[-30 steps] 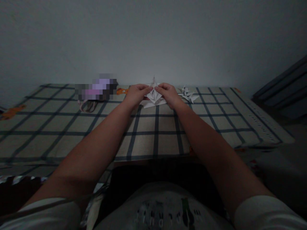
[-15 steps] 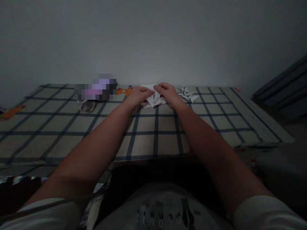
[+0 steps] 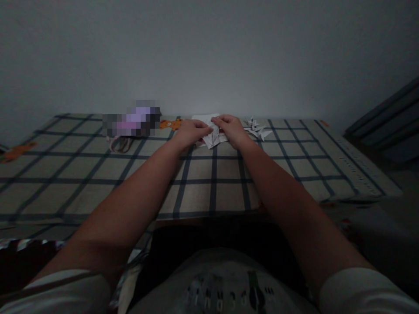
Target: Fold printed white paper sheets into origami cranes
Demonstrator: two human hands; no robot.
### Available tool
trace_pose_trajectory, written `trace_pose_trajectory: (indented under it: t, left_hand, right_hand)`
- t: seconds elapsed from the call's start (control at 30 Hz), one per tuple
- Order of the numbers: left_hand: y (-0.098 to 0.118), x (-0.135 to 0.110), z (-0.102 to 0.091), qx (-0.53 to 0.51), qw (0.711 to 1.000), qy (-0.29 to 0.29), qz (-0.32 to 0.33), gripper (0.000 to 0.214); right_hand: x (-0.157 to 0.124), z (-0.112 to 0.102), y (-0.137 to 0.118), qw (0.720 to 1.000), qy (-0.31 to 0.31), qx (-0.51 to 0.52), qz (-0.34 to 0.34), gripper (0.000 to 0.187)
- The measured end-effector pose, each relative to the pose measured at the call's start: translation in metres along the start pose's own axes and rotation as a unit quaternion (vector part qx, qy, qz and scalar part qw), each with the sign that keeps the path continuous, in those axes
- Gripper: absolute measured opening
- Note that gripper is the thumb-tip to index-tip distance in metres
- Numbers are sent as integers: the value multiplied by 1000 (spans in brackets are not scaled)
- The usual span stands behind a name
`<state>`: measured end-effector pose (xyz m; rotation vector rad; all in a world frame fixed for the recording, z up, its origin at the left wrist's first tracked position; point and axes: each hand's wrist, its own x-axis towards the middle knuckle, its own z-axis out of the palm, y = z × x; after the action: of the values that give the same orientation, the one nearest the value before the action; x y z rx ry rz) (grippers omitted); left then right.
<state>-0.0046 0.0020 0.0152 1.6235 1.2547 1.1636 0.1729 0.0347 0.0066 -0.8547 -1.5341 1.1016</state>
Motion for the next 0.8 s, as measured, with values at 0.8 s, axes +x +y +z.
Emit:
trace_pose_trajectory:
  t: [0.8]
  left_hand:
    - [17,-5,2,-57,997,-9,-59,12]
  right_hand:
    - [1,-3,-7,995,17,93,17,22]
